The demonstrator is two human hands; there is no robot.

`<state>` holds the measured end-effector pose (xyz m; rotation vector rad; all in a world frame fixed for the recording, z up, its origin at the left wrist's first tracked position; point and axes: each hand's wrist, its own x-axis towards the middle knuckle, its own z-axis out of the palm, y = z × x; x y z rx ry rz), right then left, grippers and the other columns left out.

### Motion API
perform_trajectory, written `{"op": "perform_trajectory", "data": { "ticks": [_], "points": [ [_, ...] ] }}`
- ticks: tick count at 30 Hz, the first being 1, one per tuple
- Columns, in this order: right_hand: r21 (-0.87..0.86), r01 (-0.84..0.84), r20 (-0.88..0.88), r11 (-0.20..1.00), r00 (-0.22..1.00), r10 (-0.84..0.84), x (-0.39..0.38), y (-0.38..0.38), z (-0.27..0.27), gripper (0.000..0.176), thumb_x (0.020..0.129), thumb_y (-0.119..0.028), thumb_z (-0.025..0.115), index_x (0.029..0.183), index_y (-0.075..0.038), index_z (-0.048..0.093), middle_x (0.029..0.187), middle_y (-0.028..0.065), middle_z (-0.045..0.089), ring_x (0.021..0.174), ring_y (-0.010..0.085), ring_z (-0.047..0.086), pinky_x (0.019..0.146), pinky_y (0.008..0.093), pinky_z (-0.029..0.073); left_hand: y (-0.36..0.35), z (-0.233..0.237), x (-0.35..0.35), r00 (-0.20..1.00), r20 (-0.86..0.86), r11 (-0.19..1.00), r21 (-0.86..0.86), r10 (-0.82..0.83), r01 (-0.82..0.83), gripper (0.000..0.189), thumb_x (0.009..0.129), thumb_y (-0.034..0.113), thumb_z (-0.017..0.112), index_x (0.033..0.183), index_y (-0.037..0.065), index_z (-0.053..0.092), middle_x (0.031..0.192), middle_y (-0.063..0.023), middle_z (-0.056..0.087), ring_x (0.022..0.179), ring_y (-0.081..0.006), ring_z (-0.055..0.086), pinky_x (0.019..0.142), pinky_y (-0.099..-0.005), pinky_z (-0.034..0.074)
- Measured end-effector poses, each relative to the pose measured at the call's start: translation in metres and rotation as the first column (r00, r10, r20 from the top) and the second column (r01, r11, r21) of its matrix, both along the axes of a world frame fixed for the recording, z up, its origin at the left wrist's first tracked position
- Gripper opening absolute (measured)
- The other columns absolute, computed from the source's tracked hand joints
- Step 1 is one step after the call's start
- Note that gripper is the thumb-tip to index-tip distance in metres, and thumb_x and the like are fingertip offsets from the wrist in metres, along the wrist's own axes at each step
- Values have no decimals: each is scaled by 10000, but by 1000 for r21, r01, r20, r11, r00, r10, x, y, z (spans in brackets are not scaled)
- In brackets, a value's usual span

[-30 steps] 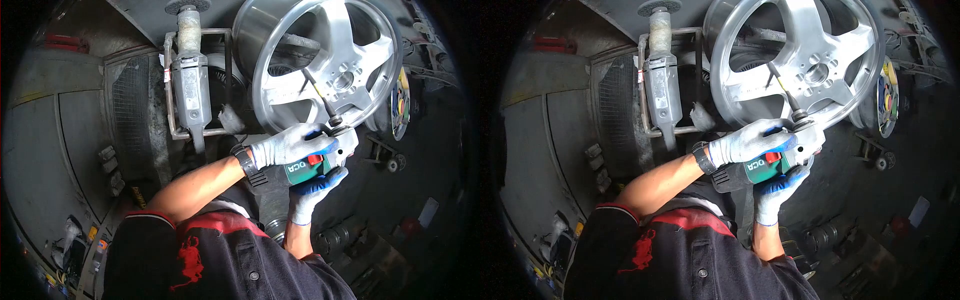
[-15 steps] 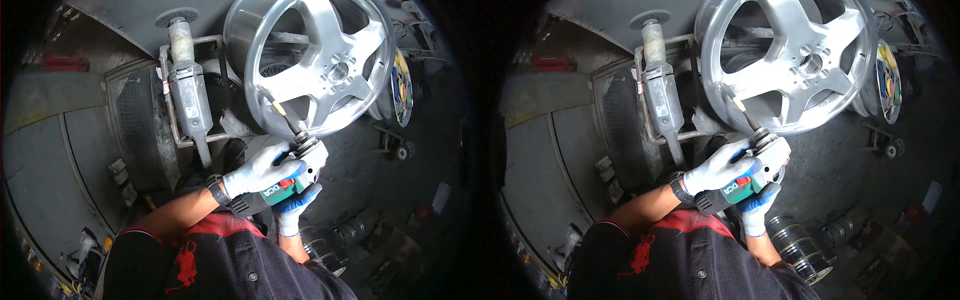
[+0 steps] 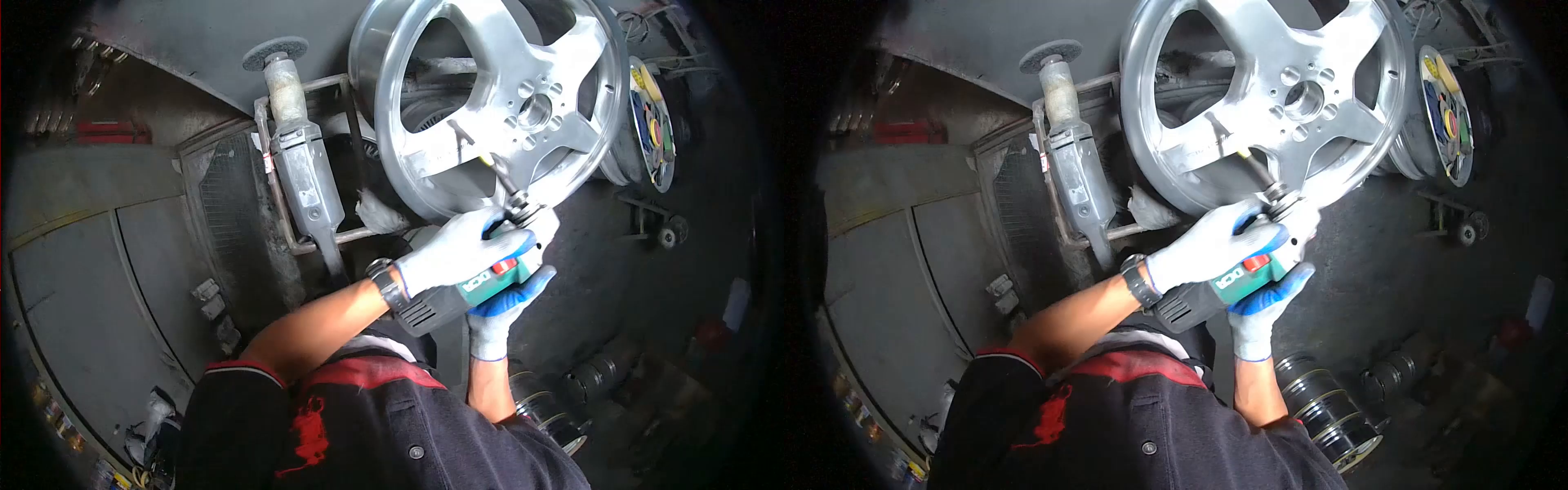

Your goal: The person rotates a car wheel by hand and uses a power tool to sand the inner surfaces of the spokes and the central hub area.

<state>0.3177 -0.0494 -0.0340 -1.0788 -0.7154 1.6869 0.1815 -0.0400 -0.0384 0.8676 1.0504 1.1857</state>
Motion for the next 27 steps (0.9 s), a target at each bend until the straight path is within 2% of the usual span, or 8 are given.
{"op": "perform_trajectory", "data": {
  "ticks": [7, 10, 14, 18, 21, 22, 25, 27],
  "points": [
    [-205, -155, -445, 966, 894, 48, 3, -44, -10, 764, 967, -662, 419, 1485, -101, 380, 1371, 84, 543, 1269, 233, 515, 1118, 409, 377, -51, 12, 4, 988, -134, 978, -183, 75, -99, 409, 946, 382, 652, 1074, -3, 600, 952, -100, 662, 877, -117, 590, 798, -311, 499],
    [-8, -144, -595, 990, 796, 111, 11, -61, -5, 692, 987, -570, 483, 1485, -102, 380, 1408, 90, 525, 1296, 238, 500, 1132, 430, 364, -59, 29, 12, 982, -190, 968, -246, 0, -48, 464, 929, 399, 670, 1157, 0, 608, 960, -116, 684, 885, -158, 645, 804, -316, 514],
    [9, 31, -326, 999, 945, -27, 41, -96, 17, 555, 1000, -407, 536, 1428, -63, 456, 1385, 98, 549, 1264, 252, 529, 1112, 437, 389, -79, 48, 20, 990, -8, 989, -47, -142, 142, 714, 886, 340, 739, 1404, -24, 409, 1283, -149, 563, 1162, -177, 530, 1017, -337, 432],
    [140, -55, -195, 989, 977, 82, 37, -106, 71, 813, 825, -511, 729, 1351, 42, 450, 1192, 186, 598, 1121, 299, 578, 1031, 429, 451, -119, 67, 9, 964, 49, 961, 107, -261, 255, 938, 792, 333, 827, 1478, -10, 287, 1378, -136, 462, 1270, -181, 431, 1094, -342, 367],
    [282, 3, -42, 959, 999, 9, 32, -116, 107, 776, 817, -463, 778, 1322, 32, 458, 1175, 197, 603, 1010, 306, 654, 886, 467, 557, -136, 81, -2, 721, -21, 717, -126, -693, 686, 672, 781, 319, 835, 1271, 4, 500, 963, -84, 657, 806, -123, 635, 720, -279, 536],
    [221, -59, 95, 974, 995, 39, 39, -117, 127, 757, 838, -482, 751, 1323, 25, 466, 1204, 173, 597, 1091, 282, 627, 932, 455, 532, -146, 90, -3, 803, 65, 797, -93, -593, 596, 535, 760, 365, 832, 1075, 14, 579, 805, -85, 650, 558, -117, 588, 491, -279, 478],
    [601, -79, 477, 795, 834, -277, 74, -106, 167, 652, 996, -423, 482, 1456, 30, 388, 1399, 195, 525, 1262, 301, 544, 1080, 440, 419, -157, 106, 0, 899, -1, 898, -33, -439, 439, 516, 777, 346, 824, 1101, 35, 567, 789, -65, 637, 545, -109, 573, 480, -278, 471],
    [854, 24, 215, 520, 893, -395, 76, -106, 214, 795, 943, -491, 529, 1465, 67, 311, 1439, 256, 466, 1282, 374, 519, 1087, 493, 408, -161, 104, 1, 905, 60, 903, -65, -422, 425, 526, 782, 345, 821, 1110, 30, 559, 778, -52, 625, 544, -106, 567, 479, -276, 472]
  ]
}}
